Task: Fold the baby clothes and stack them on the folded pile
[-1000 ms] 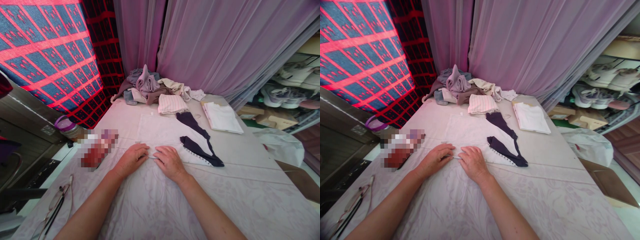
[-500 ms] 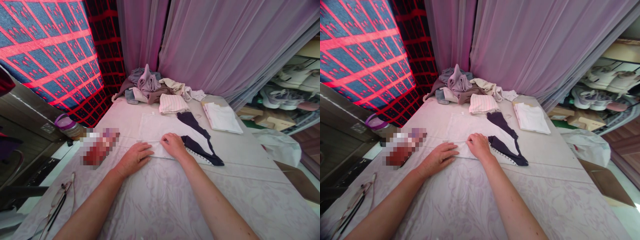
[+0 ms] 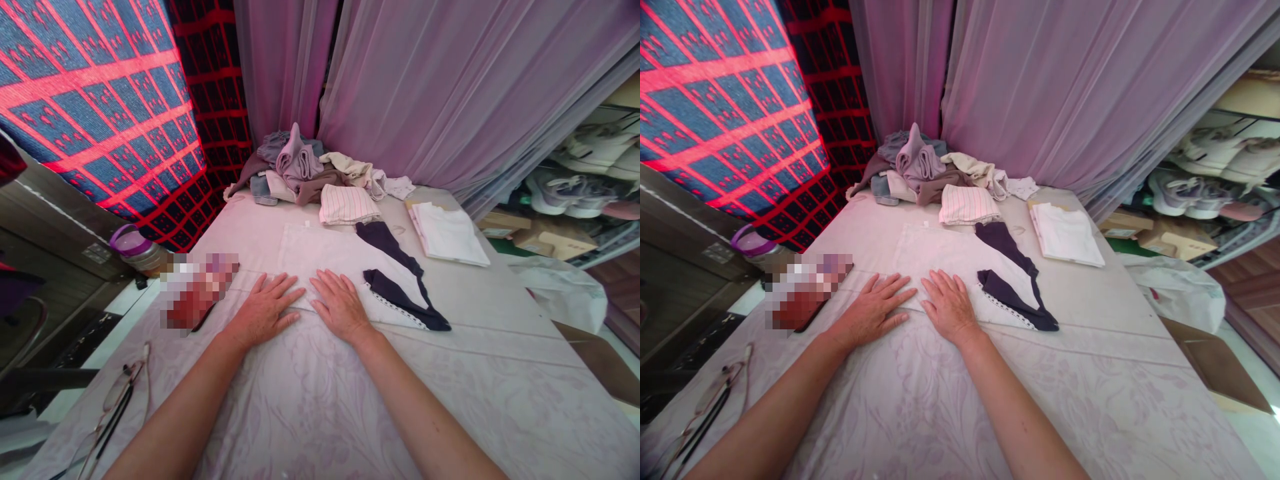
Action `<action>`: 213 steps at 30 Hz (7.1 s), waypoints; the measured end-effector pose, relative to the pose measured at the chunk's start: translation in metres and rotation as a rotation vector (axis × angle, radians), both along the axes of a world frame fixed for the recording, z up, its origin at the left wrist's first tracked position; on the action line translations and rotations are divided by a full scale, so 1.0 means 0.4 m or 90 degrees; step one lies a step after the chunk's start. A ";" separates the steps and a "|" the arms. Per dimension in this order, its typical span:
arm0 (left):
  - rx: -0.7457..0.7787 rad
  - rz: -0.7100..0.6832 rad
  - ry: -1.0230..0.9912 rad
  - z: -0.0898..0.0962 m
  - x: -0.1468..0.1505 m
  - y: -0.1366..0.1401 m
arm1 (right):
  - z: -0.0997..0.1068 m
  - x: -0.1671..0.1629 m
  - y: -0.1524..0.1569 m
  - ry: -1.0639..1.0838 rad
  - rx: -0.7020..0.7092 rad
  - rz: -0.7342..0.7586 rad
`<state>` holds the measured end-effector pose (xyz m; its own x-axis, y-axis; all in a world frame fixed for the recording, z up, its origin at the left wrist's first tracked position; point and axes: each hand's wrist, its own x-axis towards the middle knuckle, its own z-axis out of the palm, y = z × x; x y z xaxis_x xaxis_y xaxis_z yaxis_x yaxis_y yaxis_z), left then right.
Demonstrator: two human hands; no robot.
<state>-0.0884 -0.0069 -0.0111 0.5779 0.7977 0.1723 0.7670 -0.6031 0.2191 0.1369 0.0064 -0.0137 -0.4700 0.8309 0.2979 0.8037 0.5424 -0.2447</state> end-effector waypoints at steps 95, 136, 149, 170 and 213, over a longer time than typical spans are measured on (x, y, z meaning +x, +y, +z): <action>0.011 0.161 0.162 0.002 0.164 0.003 | 0.029 0.435 -0.089 -0.049 -0.066 -0.424; 0.051 0.078 0.135 -0.017 0.262 -0.011 | -0.005 0.352 -0.114 0.125 0.044 -0.139; 0.076 0.088 0.124 -0.022 0.267 -0.015 | 0.029 0.314 -0.006 0.027 -0.005 -0.239; 0.079 0.087 0.127 -0.019 0.268 -0.018 | 0.034 0.332 0.008 0.080 0.019 -0.208; 0.066 0.019 0.031 -0.014 0.445 0.047 | 0.001 0.326 0.042 -0.111 -0.112 -0.246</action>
